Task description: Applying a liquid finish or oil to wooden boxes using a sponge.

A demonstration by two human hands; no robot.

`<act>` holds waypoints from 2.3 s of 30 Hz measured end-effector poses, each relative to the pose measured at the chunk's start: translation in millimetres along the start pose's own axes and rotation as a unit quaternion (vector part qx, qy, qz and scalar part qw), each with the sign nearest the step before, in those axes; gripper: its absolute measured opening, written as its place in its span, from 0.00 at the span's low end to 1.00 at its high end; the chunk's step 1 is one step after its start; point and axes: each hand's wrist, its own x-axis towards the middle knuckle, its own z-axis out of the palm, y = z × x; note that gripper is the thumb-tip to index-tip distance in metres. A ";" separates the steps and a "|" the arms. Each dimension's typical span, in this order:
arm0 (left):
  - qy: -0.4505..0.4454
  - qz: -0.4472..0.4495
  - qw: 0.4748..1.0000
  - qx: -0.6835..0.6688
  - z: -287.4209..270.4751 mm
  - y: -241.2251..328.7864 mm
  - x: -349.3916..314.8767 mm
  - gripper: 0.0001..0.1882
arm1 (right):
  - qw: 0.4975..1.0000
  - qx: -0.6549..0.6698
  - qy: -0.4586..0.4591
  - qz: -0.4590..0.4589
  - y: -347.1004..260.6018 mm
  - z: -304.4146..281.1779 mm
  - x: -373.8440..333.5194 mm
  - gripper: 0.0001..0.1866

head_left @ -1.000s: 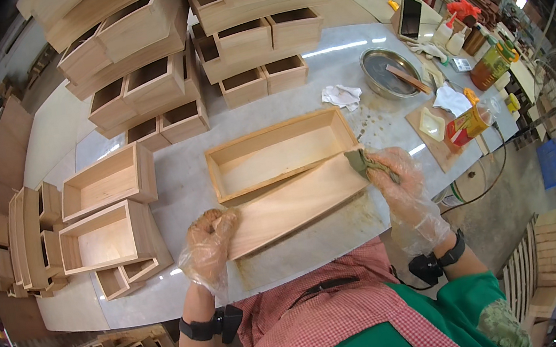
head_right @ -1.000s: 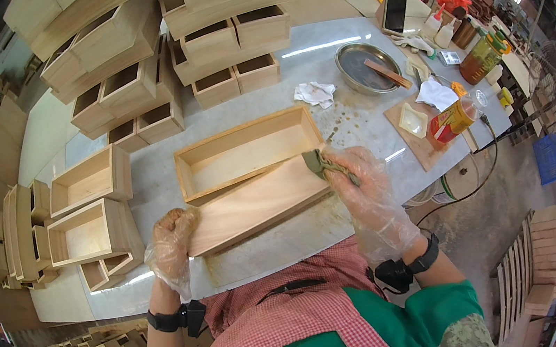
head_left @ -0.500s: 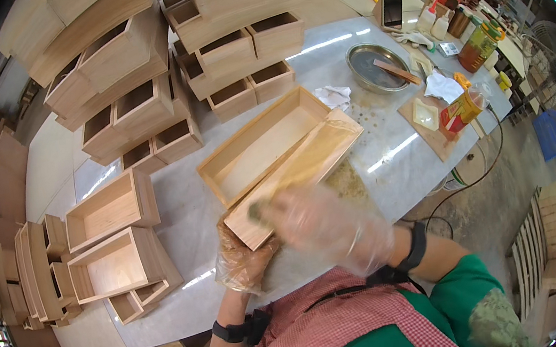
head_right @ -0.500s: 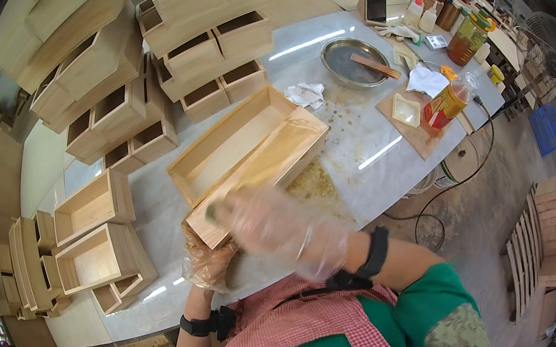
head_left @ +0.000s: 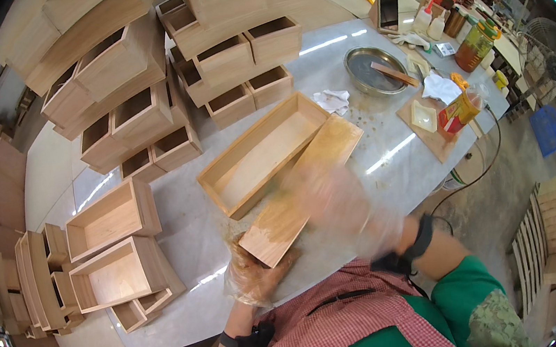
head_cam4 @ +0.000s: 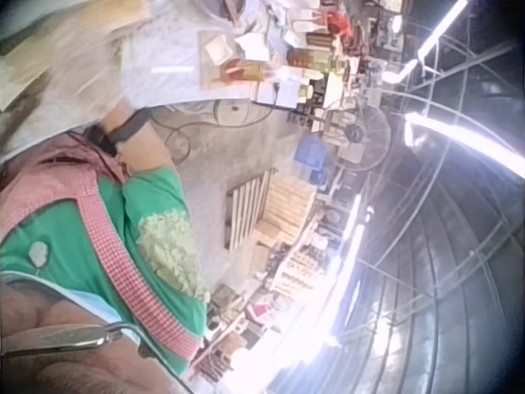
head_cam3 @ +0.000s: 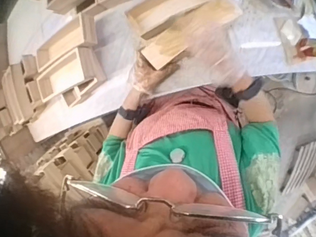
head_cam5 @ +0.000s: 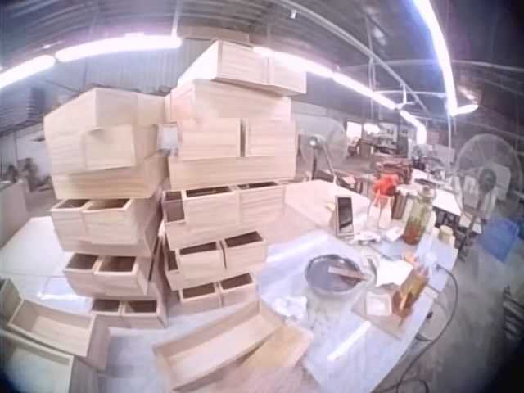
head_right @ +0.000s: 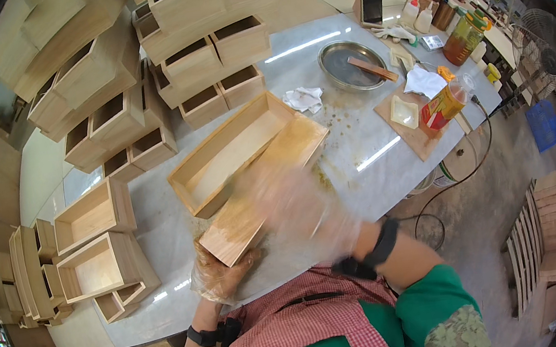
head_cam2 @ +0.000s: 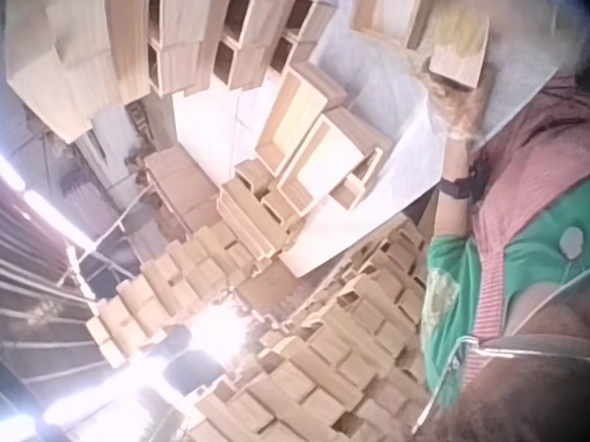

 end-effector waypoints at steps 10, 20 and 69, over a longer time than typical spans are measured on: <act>-0.007 0.043 0.998 0.034 12.0 -53.1 2.6 0.43 | 0.999 0.000 -0.035 0.028 -31.0 -7.5 -12.7 0.13; 0.024 0.030 0.999 0.022 9.7 -48.9 -0.8 0.43 | 0.968 -0.101 0.231 0.012 86.3 26.4 -49.4 0.18; 0.036 0.045 0.997 0.058 4.1 -26.9 3.7 0.42 | 0.991 0.036 -0.125 -0.043 -25.7 -15.4 4.8 0.16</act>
